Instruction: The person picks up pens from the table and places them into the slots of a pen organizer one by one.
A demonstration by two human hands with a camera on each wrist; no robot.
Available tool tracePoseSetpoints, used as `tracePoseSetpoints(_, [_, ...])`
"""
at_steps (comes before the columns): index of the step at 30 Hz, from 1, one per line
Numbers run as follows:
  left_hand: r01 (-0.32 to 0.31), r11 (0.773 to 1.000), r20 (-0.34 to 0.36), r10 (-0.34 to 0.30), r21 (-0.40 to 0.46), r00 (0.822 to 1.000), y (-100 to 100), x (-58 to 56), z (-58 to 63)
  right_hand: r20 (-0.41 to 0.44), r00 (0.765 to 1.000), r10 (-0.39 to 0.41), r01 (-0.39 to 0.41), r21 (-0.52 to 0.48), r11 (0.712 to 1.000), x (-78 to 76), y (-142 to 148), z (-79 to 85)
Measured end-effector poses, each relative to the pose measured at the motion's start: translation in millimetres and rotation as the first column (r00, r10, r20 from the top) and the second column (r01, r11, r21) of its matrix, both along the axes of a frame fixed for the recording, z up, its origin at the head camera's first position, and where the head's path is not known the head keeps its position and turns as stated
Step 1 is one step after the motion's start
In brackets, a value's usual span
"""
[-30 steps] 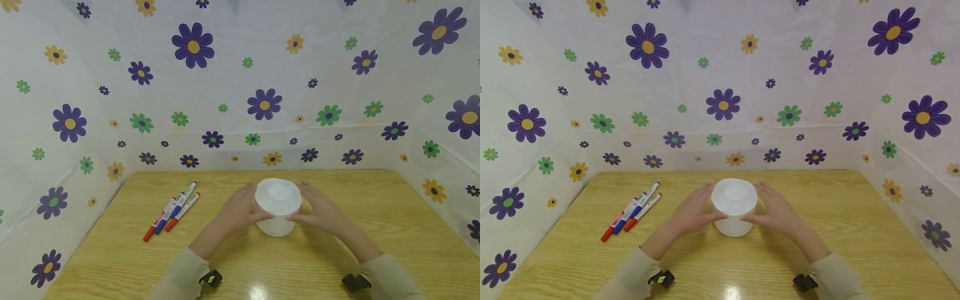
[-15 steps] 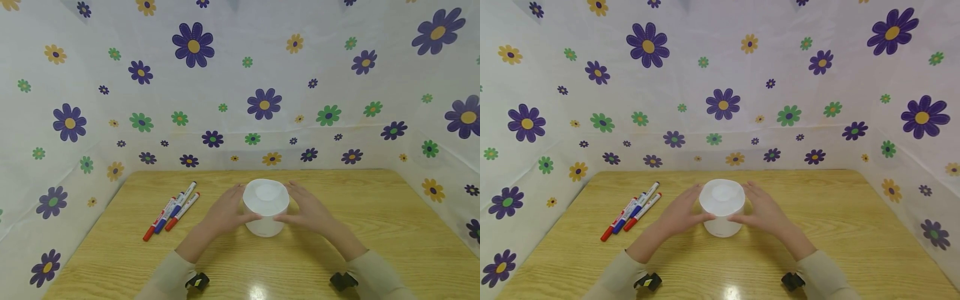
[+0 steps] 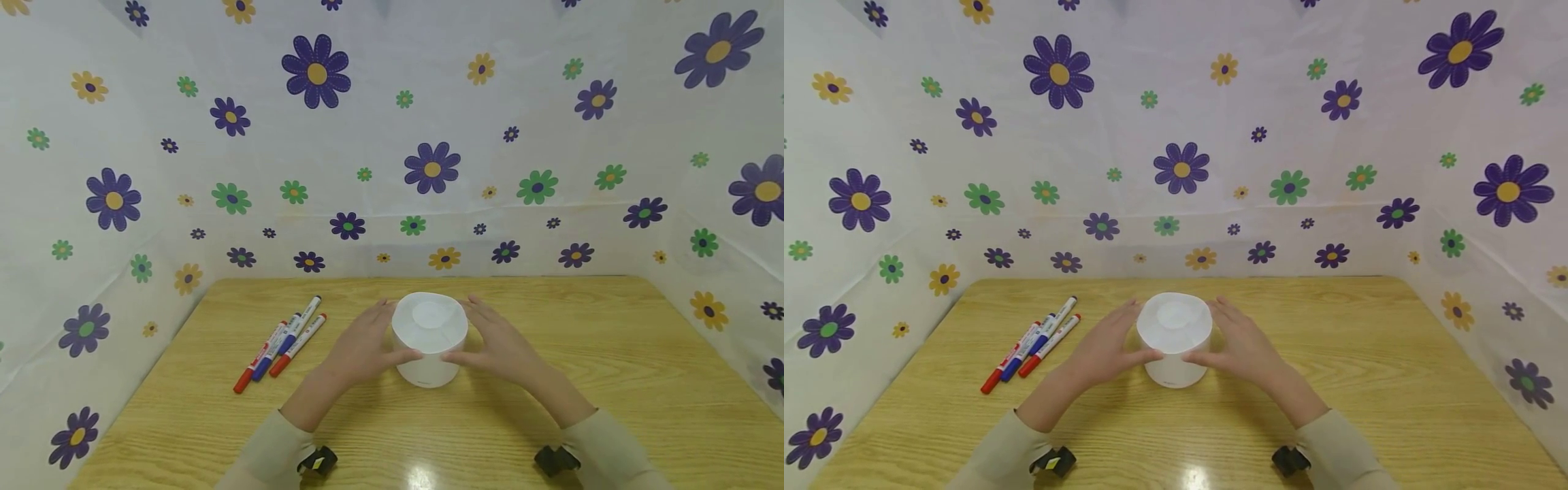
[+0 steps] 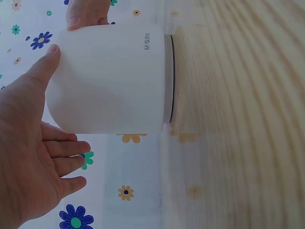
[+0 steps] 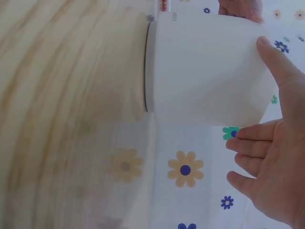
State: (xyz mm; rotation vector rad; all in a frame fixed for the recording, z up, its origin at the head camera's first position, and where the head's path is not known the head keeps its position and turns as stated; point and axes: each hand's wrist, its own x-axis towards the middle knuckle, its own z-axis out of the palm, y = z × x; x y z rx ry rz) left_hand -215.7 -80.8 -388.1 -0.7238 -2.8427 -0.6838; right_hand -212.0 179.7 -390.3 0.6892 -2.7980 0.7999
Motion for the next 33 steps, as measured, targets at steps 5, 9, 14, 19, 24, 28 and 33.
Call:
tracePoseSetpoints(5, [-0.003, 0.998, -0.044, 0.000, -0.065, 0.999, -1, -0.4, 0.7, 0.004, 1.000, -0.002, 0.002, 0.056, 0.998, 0.5, 2, 5.3])
tracePoseSetpoints(9, [-0.009, 0.995, -0.031, 0.006, -0.100, 1.000, -3, 0.0, 5.2, 0.024, 1.000, -0.003, 0.001, 0.080, 0.997, 0.1, 4, 9.0])
tracePoseSetpoints(14, [-0.040, 0.997, 0.027, 0.042, -0.072, 0.999, -12, -1.6, 15.0, 0.044, 0.999, -0.005, 0.002, 0.078, 0.997, -0.3, 7, 11.1])
tracePoseSetpoints(19, [-0.094, 0.995, 0.038, 0.095, -0.033, 0.995, -33, -9.9, 20.9, 0.067, 0.998, -0.001, -0.003, 0.056, 0.998, 0.8, 9, 13.0])
tracePoseSetpoints(24, [-0.157, 0.986, -0.111, 0.150, -0.059, 0.982, -58, -21.3, 21.7, 0.090, 0.996, 0.016, -0.020, 0.039, 0.999, 1.0, 9, 11.3])
tracePoseSetpoints(28, [-0.191, 0.979, -0.280, 0.165, -0.066, 0.946, -78, -31.2, 16.2, 0.077, 0.997, 0.025, -0.027, 0.038, 0.999, 0.0, 9, 9.7])
tracePoseSetpoints(33, [-0.247, 0.960, -0.315, 0.195, -0.133, 0.929, -97, -41.1, 5.3, 0.059, 0.998, 0.030, -0.032, 0.044, 0.999, -0.9, 8, 7.8])
